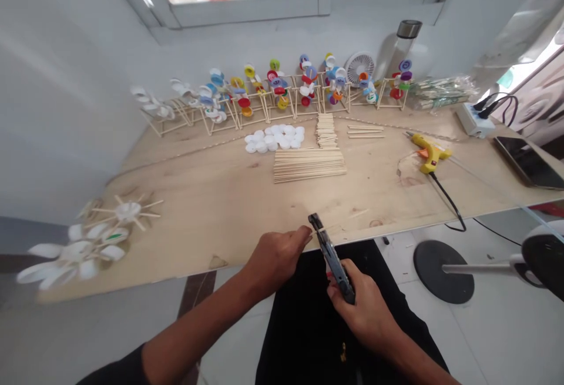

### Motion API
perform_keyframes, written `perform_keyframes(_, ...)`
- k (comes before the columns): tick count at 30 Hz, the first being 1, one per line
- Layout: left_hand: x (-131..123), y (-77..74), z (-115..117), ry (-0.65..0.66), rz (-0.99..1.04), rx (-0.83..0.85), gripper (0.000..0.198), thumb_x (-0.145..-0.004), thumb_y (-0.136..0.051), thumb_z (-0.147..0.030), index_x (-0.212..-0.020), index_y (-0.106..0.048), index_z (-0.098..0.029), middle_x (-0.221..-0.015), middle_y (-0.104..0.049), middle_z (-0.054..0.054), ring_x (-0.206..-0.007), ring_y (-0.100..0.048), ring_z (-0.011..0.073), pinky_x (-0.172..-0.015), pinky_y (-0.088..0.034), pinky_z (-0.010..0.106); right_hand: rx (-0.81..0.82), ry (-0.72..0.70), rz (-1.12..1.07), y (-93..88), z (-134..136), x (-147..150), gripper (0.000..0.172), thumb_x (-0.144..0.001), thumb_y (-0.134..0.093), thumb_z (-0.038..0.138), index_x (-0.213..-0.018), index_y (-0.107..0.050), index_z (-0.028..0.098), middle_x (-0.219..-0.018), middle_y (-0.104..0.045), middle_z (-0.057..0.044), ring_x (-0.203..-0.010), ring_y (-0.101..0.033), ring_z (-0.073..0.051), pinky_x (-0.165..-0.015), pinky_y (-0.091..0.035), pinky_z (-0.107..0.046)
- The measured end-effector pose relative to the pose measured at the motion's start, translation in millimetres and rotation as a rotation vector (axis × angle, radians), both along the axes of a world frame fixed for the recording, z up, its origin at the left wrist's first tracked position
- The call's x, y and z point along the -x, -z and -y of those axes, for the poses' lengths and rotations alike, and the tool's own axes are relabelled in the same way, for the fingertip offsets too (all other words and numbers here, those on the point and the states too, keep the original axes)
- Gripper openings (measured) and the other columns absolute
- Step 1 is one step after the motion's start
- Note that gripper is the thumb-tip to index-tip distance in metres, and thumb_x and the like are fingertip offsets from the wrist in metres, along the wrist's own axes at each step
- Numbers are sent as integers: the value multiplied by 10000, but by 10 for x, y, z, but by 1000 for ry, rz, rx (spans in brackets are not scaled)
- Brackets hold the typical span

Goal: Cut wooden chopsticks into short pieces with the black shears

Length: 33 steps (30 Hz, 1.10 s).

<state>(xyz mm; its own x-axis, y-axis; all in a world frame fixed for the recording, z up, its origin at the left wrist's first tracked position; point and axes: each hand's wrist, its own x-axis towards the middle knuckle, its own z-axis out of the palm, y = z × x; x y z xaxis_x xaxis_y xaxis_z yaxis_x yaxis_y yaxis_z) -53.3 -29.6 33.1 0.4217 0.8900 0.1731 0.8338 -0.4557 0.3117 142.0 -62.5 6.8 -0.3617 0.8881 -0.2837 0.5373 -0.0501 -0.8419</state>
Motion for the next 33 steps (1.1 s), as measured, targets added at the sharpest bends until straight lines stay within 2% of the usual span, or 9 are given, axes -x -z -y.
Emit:
perform_keyframes(5, 21, -92, 0, -2, 198, 285, 277, -923, -268, -263, -861, -526, -186, -573, -574, -13, -490, -539, 125, -495, -383, 220, -16, -12, 3, -17, 11, -12, 149, -738, -511, 221, -883, -540, 203, -667, -607, 17, -597, -551, -148, -579, -390, -236)
perform_keyframes(12, 59, -239, -54, 59, 523, 620, 314, -930, -271, -306, -849, -546, -178, -803, -596, 16, -742, -549, 129, -720, -423, 248, -20, -23, 6, -31, 18, -28, 158, -739, -505, 210, -894, -537, 200, -680, -615, 11, -618, -564, -154, -589, -395, -237)
perform_keyframes(15, 92, -240, -76, 80, 632, 775, 316, -912, -322, -354, -816, -558, -167, -691, -522, -10, -621, -480, 105, -591, -408, 215, -16, -41, -4, -39, 27, -31, 147, -740, -498, 202, -884, -527, 198, -727, -630, 4, -641, -570, -150, -595, -394, -233)
perform_keyframes(17, 115, -225, -89, 71, 670, 919, 341, -901, -331, -404, -817, -556, -162, -546, -384, -54, -468, -351, 83, -442, -321, 195, -13, -47, -14, -39, 32, -29, 142, -740, -498, 200, -879, -524, 196, -740, -636, 2, -638, -567, -146, -591, -390, -229)
perform_keyframes(19, 134, -215, -105, 61, 674, 995, 364, -897, -322, -431, -823, -553, -158, -500, -293, -76, -420, -274, 78, -395, -262, 193, -14, -44, -20, -35, 34, -26, 126, -740, -498, 200, -863, -526, 192, -728, -636, 1, -623, -562, -142, -580, -385, -225)
perform_keyframes(23, 150, -232, -138, 110, 576, 799, 321, -902, -339, -364, -796, -565, -163, -654, -495, -21, -595, -456, 101, -583, -397, 216, -9, -29, -4, -28, 31, -21, 110, -745, -508, 219, -844, -547, 192, -649, -615, 9, -590, -561, -145, -552, -378, -222)
perform_keyframes(26, 139, -232, -128, 109, 480, 657, 313, -922, -287, -291, -817, -558, -175, -794, -588, 6, -734, -535, 119, -706, -416, 233, -4, -15, 10, -23, 27, -21, 128, -754, -512, 235, -861, -567, 191, -596, -596, 16, -573, -564, -153, -549, -383, -228)
perform_keyframes(29, 88, -191, -73, 37, 286, 509, 298, -929, -269, -270, -885, -551, -184, -747, -619, 6, -673, -568, 131, -648, -422, 237, -5, 6, 10, -10, 23, -15, 139, -759, -514, 241, -869, -578, 185, -585, -594, 14, -570, -569, -158, -556, -391, -234)
perform_keyframes(33, -39, -96, 21, -100, -10, 164, 253, -915, -305, -240, -861, -543, -173, -685, -622, 25, -576, -562, 161, -532, -392, 255, 16, 6, 25, 11, 12, 3, 156, -770, -504, 246, -892, -577, 181, -601, -603, 9, -587, -582, -167, -573, -403, -244)
